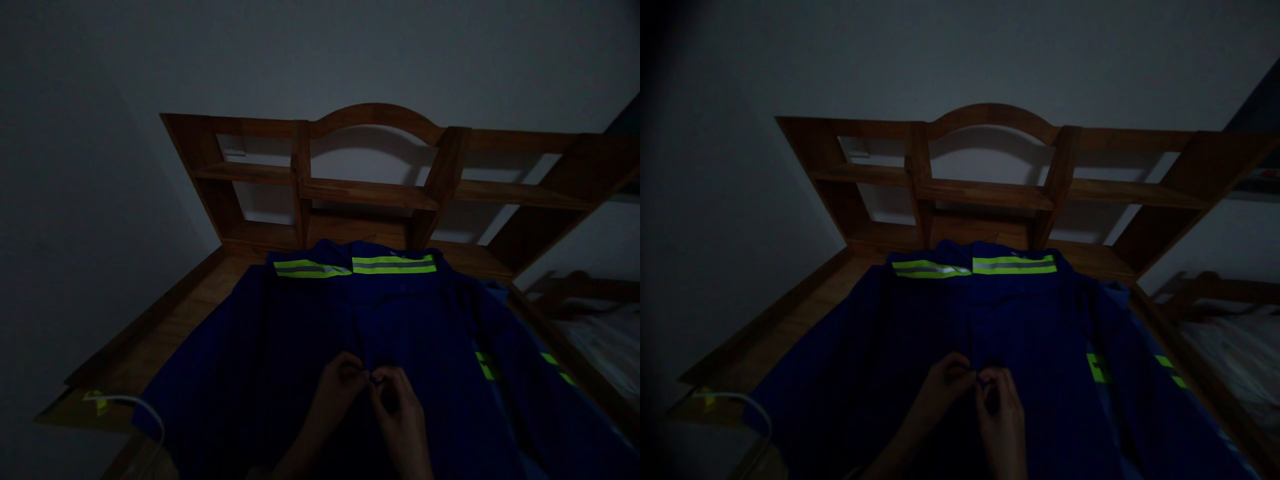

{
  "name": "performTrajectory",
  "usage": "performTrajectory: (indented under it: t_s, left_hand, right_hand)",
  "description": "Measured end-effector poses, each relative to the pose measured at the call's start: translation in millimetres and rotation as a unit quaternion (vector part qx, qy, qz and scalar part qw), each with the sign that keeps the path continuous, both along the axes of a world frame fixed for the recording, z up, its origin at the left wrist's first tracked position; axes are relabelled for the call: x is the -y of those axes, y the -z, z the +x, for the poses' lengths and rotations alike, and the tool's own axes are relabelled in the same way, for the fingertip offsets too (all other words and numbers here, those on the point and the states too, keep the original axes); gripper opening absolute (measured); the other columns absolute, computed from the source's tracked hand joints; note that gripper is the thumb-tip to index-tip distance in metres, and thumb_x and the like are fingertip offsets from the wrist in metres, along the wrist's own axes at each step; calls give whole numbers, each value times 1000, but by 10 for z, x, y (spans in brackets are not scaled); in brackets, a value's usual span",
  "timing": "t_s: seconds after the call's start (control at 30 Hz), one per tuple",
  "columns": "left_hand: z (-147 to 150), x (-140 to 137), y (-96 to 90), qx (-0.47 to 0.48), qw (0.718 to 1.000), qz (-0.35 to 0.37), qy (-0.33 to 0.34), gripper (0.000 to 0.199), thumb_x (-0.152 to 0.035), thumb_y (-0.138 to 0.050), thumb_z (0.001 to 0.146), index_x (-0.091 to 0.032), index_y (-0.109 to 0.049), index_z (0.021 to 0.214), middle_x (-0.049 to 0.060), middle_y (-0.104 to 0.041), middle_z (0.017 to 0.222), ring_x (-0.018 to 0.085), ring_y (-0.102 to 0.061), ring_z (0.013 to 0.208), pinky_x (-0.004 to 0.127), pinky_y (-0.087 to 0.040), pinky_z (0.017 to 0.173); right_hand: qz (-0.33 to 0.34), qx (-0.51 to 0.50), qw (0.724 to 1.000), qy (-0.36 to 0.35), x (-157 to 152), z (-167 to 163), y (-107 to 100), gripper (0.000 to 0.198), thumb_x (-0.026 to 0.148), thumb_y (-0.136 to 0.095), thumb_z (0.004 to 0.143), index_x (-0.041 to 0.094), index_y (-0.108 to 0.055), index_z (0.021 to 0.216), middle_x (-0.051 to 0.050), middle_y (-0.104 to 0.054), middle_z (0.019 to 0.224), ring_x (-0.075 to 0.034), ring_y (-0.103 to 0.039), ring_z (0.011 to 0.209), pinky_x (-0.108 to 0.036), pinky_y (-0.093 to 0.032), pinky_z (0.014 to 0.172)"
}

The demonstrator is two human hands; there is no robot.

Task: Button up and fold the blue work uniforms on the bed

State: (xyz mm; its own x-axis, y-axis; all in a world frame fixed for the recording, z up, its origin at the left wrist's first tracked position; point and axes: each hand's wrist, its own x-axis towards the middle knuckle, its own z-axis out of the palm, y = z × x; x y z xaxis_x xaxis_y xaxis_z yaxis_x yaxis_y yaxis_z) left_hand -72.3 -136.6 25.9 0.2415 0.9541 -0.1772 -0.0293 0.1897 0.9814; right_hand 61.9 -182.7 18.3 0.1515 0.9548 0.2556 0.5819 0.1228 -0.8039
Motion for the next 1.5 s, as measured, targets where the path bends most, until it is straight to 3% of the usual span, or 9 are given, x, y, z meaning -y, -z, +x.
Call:
performTrajectory:
  t_s: [0.33, 0.53, 0.77, 1.0, 1.2, 1.5]
  left_hand:
    - [-26, -24, 44, 47, 998, -36, 0, 23, -29, -66, 70, -14, -57, 86, -3, -54, 63, 8, -46, 55, 19, -32, 53]
    - [-47, -12, 39, 90, 995, -50, -7, 30, -34, -70, 67, -15, -59, 88, -1, -58, 67, 10, -49, 59, 20, -34, 56]
    - [-32, 30, -5, 81, 995, -54, -35, 29, -33, -69, 67, -15, -60, 88, 1, -60, 71, 11, -52, 64, 19, -34, 58]
    - [-75, 15, 51, 95, 994, -54, 13, 22, -26, -66, 70, -15, -57, 87, 0, -58, 73, 10, -51, 66, 20, -35, 61]
    - [-78, 6, 49, 95, 993, -68, 6, 23, -23, -67, 67, -15, -56, 86, -2, -55, 70, 9, -49, 62, 19, -33, 58]
    - [-79, 24, -4, 87, 994, -65, -24, 31, -33, -73, 62, -15, -60, 84, 1, -61, 70, 12, -55, 64, 20, -38, 59]
  right_hand:
    - [18, -1, 1000, -3, -10, -23, -6, 13, 29, -53, 86, 21, -53, 96, -1, -54, 88, -13, -54, 76, -24, -43, 69]
    - [31, -9, 999, -2, 7, -38, -14, 20, 29, -55, 85, 23, -53, 104, -2, -52, 91, -13, -53, 75, -25, -44, 69]
    - [37, -26, 999, -2, 38, -40, -67, 23, 27, -56, 84, 23, -55, 106, -4, -53, 92, -13, -53, 73, -25, -46, 70]
    - [50, -37, 997, -36, 18, -38, -106, 13, 24, -53, 85, 21, -59, 96, -4, -55, 91, -13, -54, 72, -25, -46, 69]
    - [33, -36, 998, -37, 30, -48, -125, 12, 24, -55, 85, 22, -58, 96, -3, -54, 91, -12, -53, 72, -25, -45, 69]
    - [48, -41, 998, -29, 42, -52, -120, 15, 24, -55, 84, 21, -58, 98, -3, -54, 88, -12, -53, 71, -25, -45, 68]
